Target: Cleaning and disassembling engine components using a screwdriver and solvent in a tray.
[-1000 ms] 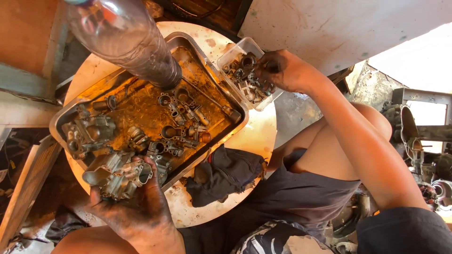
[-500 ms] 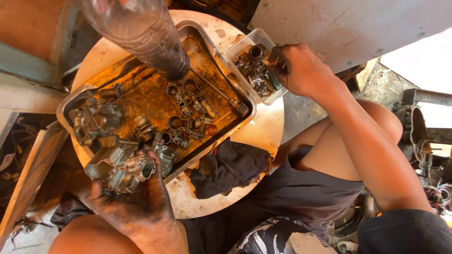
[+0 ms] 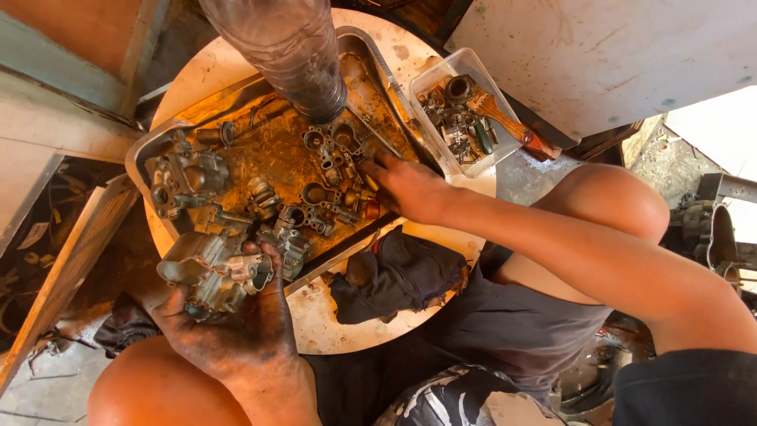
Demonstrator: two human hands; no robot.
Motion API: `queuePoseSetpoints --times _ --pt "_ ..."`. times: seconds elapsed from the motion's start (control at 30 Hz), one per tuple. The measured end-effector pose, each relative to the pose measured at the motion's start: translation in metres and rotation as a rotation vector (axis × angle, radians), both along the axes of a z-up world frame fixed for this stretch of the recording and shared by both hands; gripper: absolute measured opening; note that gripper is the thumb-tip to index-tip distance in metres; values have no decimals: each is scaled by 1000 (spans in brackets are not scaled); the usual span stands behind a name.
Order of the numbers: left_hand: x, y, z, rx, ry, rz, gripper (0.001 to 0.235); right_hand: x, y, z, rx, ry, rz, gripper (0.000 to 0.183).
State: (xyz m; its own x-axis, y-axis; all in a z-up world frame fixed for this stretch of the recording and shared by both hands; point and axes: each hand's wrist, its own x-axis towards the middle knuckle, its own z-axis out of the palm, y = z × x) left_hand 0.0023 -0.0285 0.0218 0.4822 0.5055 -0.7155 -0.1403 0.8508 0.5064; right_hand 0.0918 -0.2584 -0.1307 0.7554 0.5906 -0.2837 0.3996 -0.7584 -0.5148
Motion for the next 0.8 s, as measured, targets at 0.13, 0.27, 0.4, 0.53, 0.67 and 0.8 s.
queuePoseSetpoints --times 0.13,0.27,0.4,0.53,0.67,0.8 --pt "0 2 -1 4 -16 -2 54 10 1 4 -111 49 57 76" --pt "2 0 6 -51 0 59 56 15 -6 2 47 27 53 53" --pt "4 0 12 -56 17 60 58 22 -9 49 168 162 -133 47" --pt "2 0 13 -37 74 74 61 33 -34 57 334 318 -274 20" --pt "2 -4 14 -81 49 79 65 29 -42 82 674 624 -556 47" --pt "5 -11 17 -95 69 77 59 30 -49 80 877 930 -733 51"
